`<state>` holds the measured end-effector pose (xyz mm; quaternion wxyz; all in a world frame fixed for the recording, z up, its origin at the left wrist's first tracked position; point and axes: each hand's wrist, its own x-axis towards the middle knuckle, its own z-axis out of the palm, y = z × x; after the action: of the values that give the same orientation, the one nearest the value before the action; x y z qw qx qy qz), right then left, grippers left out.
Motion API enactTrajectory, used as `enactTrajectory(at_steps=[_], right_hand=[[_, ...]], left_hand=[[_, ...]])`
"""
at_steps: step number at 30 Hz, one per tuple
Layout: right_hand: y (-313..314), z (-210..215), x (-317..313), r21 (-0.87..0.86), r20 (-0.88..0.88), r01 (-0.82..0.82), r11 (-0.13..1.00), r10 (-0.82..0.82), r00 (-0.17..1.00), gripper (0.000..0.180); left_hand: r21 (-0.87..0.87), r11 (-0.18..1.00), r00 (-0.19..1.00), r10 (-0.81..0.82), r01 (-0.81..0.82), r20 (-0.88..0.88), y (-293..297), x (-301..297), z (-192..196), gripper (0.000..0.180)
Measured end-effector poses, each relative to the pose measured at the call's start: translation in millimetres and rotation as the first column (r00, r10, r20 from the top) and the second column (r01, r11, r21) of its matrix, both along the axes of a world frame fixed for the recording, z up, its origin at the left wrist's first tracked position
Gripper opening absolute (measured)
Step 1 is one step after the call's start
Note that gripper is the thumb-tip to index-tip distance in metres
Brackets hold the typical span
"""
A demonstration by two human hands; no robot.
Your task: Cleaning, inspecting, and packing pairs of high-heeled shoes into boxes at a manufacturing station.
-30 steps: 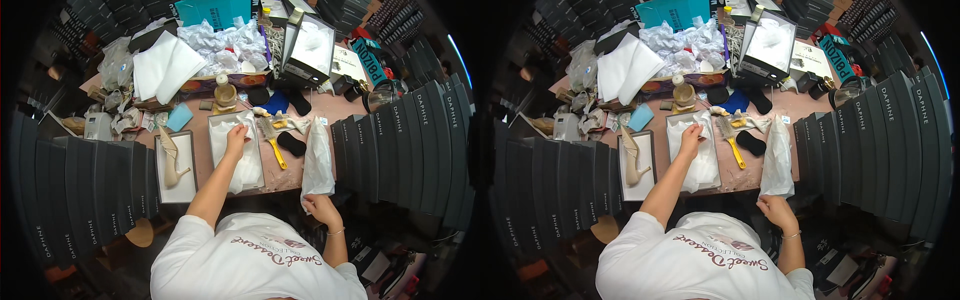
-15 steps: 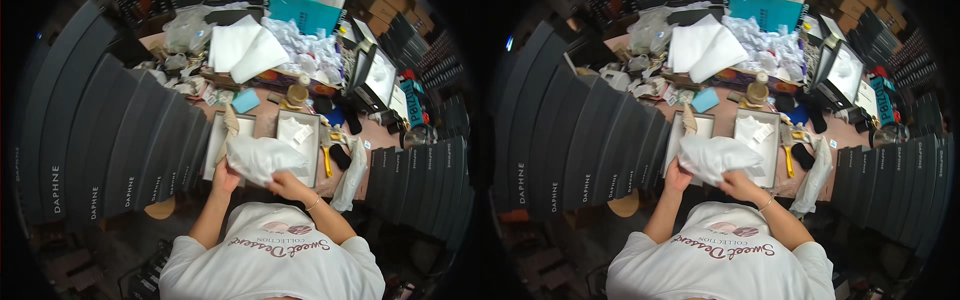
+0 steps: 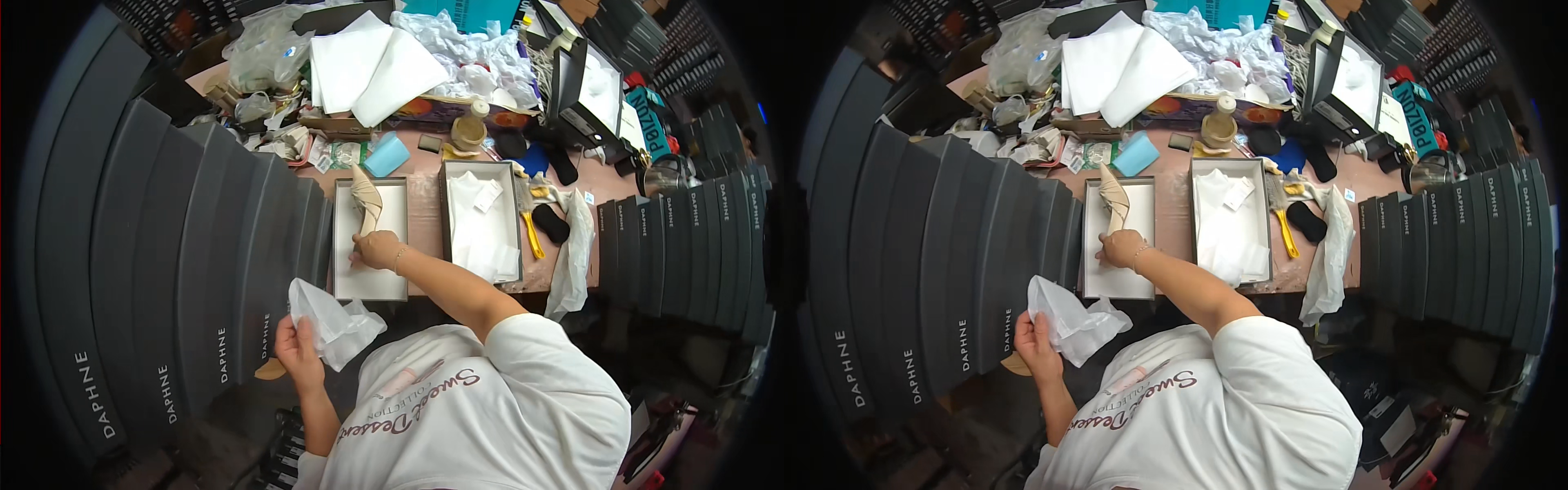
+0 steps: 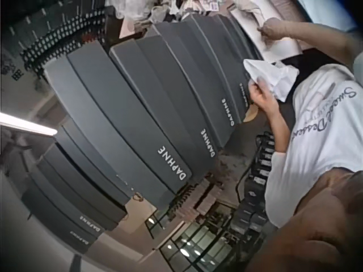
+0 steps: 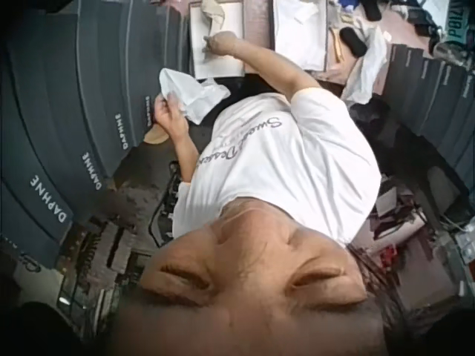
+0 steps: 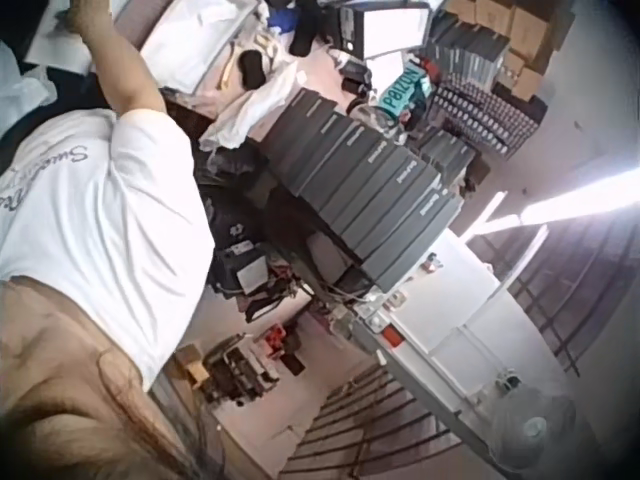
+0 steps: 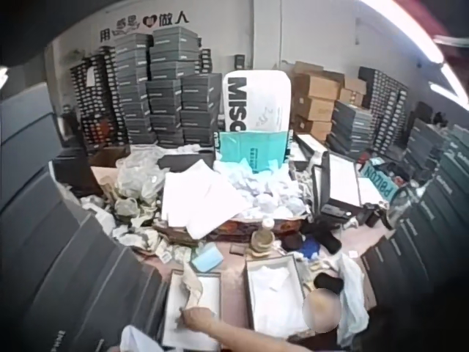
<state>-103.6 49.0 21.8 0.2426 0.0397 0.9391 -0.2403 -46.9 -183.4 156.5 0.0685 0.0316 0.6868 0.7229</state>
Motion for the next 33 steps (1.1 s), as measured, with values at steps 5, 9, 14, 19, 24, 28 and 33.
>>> enactTrajectory(at_steps=[5, 9, 14, 19, 24, 28, 33], right_hand=[[52, 41, 44, 0.084, 0.038, 0.193, 0.978, -0.197, 0.98, 0.074], [53, -1, 62, 0.249, -0.17, 0.117, 0.961, -0.075, 0.983, 0.077], [99, 32, 92, -0.624, 0.072, 0.402, 0.67, -0.464, 0.883, 0.048], [157, 129, 209, -0.935, 0.349, 0.334, -0.119, -0.467, 0.813, 0.084], [173, 169, 258, -0.96, 0.278, 0.246, -0.131, -0.53, 0.802, 0.084], [172, 180, 259, -0.961, 0.271, 0.188, -0.204, -0.555, 0.787, 0.075], [177, 104, 252, -0.906, 0.422, 0.28, -0.318, -0.617, 0.664, 0.059]], left_hand=[[-0.086, 0.981, 0.981, -0.162, 0.172, 0.106, 11, -15, -21, 0.015], [-0.086, 0.957, 0.96, -0.275, 0.278, 0.049, 52, -35, -32, 0.012], [-0.182, 0.949, 0.959, -0.273, 0.257, -0.07, 87, -87, -37, 0.014], [-0.304, 0.925, 0.865, -0.335, 0.227, -0.373, 154, -132, -48, 0.016], [-0.394, 0.848, 0.686, -0.522, 0.354, -0.507, 266, -112, 15, 0.019], [-0.308, 0.705, 0.547, -0.698, 0.639, -0.462, 300, -57, 64, 0.017], [-0.35, 0.618, 0.494, -0.78, 0.704, -0.384, 286, -35, 71, 0.014]])
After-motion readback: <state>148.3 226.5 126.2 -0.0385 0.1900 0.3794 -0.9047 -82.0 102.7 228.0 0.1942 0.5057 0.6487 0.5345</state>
